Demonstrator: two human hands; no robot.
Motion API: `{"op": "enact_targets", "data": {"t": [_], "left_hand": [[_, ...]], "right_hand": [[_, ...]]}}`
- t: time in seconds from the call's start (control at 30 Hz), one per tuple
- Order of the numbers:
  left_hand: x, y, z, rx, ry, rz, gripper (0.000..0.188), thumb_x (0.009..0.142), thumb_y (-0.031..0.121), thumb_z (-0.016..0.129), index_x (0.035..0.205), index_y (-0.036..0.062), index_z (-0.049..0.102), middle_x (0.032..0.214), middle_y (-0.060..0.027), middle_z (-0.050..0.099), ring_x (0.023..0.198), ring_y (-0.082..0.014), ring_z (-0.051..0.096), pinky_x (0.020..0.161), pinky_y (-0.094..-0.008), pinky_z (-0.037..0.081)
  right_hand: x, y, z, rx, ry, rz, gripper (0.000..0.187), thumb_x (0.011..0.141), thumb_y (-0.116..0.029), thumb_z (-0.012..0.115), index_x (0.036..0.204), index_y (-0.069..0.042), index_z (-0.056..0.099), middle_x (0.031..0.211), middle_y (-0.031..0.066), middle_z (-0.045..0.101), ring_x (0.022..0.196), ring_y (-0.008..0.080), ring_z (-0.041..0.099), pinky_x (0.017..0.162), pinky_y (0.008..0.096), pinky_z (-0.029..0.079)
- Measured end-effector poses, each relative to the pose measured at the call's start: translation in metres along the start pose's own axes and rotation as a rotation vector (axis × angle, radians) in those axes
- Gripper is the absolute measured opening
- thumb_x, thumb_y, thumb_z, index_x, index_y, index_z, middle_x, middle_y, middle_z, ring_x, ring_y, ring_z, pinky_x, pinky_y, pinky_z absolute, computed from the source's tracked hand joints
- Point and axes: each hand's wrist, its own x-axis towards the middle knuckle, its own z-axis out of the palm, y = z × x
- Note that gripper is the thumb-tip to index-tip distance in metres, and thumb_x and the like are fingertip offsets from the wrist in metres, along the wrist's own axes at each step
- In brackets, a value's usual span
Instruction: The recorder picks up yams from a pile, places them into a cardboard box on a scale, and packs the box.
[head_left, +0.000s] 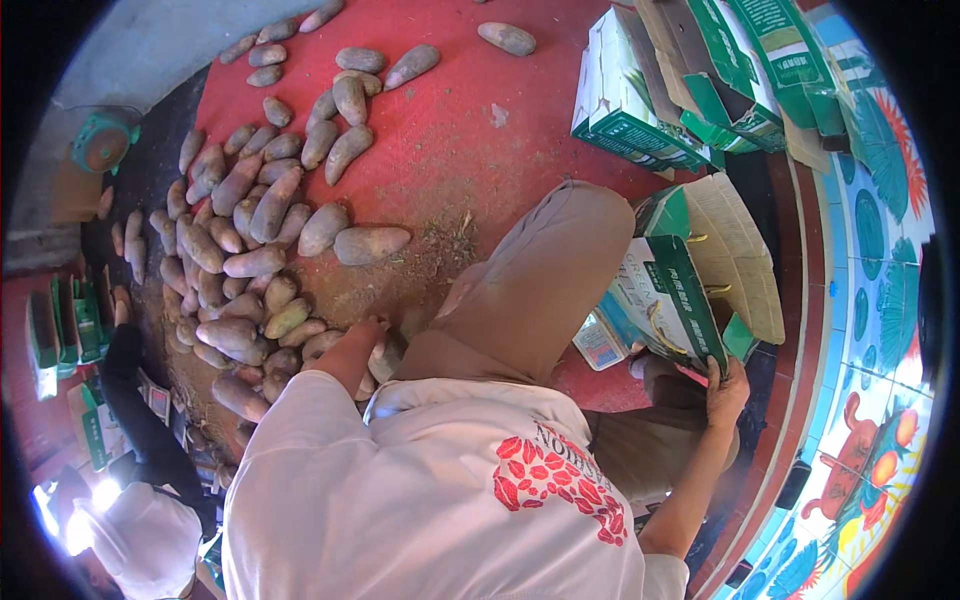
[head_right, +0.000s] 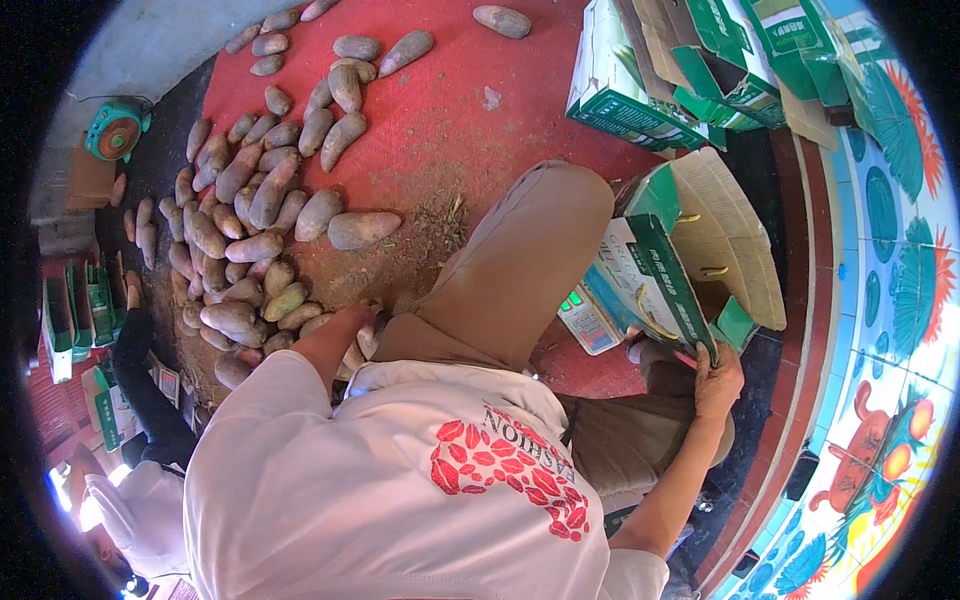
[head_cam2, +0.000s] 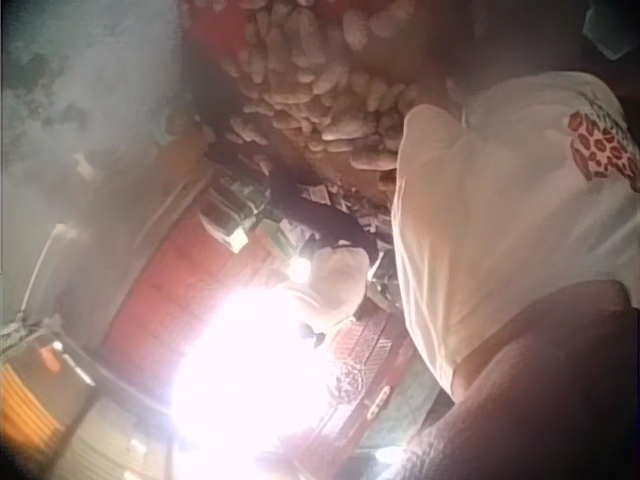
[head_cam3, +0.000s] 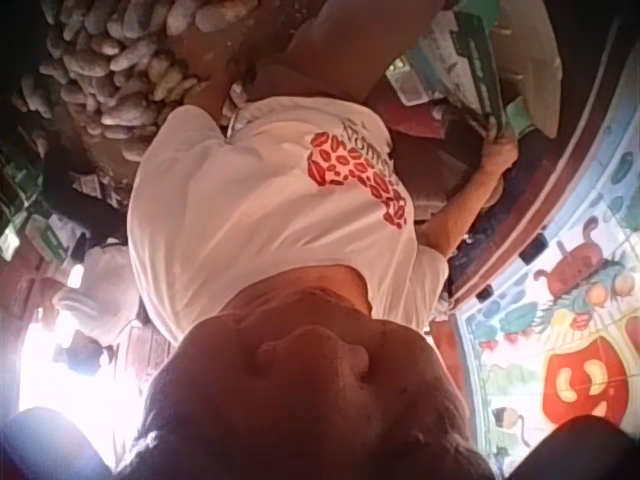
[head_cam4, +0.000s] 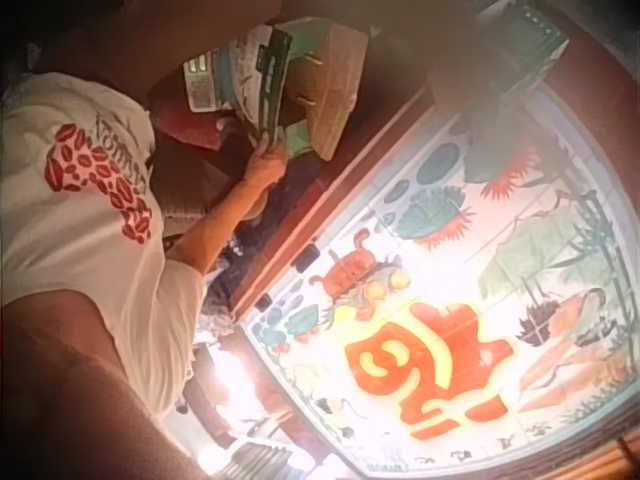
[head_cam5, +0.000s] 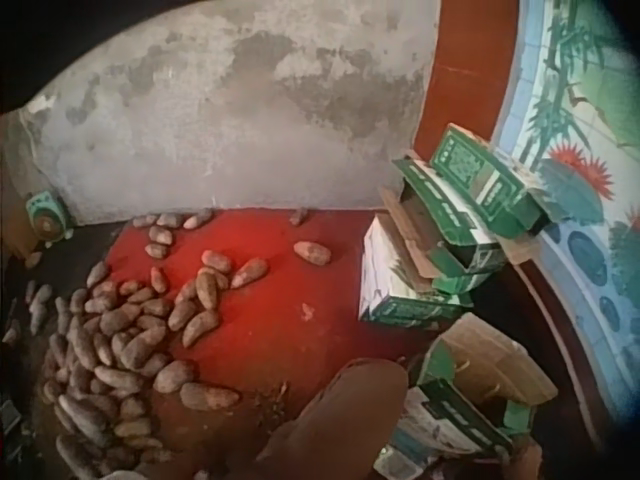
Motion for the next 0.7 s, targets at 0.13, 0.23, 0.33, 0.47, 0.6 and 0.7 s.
{"op": "enact_targets", "data": {"t": [0.13, 0.23, 0.33, 0.47, 0.6, 0.7], "left_hand": [[-0.011, 0.009, 0.007, -0.015, 0.124, -0.058, 0.057, 0.081, 0.022, 0.061, 0.135, 0.028, 0.043, 0.14, -0.0081, 0.036, 0.131, -0.0339, 0.033, 0.1, -0.0537, 0.035], [0.019, 0.0, 0.034, 0.111, 0.408, -0.062, 0.046, 0.087, 0.031, 0.053, 0.131, 0.019, 0.048, 0.135, -0.0124, 0.04, 0.128, -0.0331, 0.036, 0.099, -0.0567, 0.033], [0.01, 0.019, 0.02, 0.344, 0.337, -0.076, 0.035, 0.093, 0.026, 0.044, 0.127, 0.0265, 0.052, 0.136, -0.0086, 0.04, 0.13, -0.0306, 0.034, 0.102, -0.058, 0.028], [0.025, 0.001, 0.036, 0.228, 0.454, 0.023, 0.031, 0.091, 0.024, 0.047, 0.12, 0.0242, 0.057, 0.125, -0.0074, 0.05, 0.121, -0.027, 0.043, 0.099, -0.0524, 0.034], [0.013, -0.001, 0.029, 0.335, 0.536, 0.117, 0.029, 0.089, 0.024, 0.049, 0.115, 0.0228, 0.061, 0.117, -0.0067, 0.056, 0.111, -0.0254, 0.051, 0.093, -0.0448, 0.041], [0.003, 0.005, 0.016, 0.524, 0.341, 0.113, 0.027, 0.087, 0.025, 0.052, 0.11, 0.0202, 0.065, 0.118, -0.0087, 0.056, 0.113, -0.0261, 0.051, 0.091, -0.0421, 0.043]], "right_hand": [[0.0, 0.007, 0.003, -0.021, -0.025, 0.044, 0.019, 0.082, -0.016, 0.065, 0.092, -0.001, 0.063, 0.087, 0.0194, 0.061, 0.081, 0.0388, 0.059, 0.071, 0.0399, 0.047], [0.004, 0.002, 0.006, 0.004, -0.011, 0.027, 0.019, 0.083, -0.018, 0.064, 0.093, -0.001, 0.063, 0.088, 0.0199, 0.061, 0.082, 0.0392, 0.059, 0.071, 0.0405, 0.048], [0.001, 0.01, 0.006, -0.08, 0.012, 0.014, 0.021, 0.083, -0.019, 0.064, 0.093, -0.001, 0.063, 0.089, 0.0205, 0.062, 0.082, 0.0395, 0.059, 0.071, 0.0413, 0.048], [0.005, 0.005, 0.007, -0.064, -0.013, 0.05, 0.022, 0.084, -0.02, 0.063, 0.094, -0.001, 0.063, 0.089, 0.0208, 0.062, 0.083, 0.0396, 0.059, 0.072, 0.0421, 0.048], [0.004, 0.011, 0.009, -0.071, -0.004, 0.044, 0.023, 0.084, -0.021, 0.063, 0.094, -0.001, 0.063, 0.09, 0.0208, 0.062, 0.083, 0.0396, 0.059, 0.073, 0.0423, 0.048], [0.003, 0.015, 0.009, -0.099, -0.003, 0.043, 0.024, 0.085, -0.023, 0.062, 0.093, -0.001, 0.062, 0.088, 0.0206, 0.061, 0.081, 0.0396, 0.059, 0.071, 0.0426, 0.047]]}}
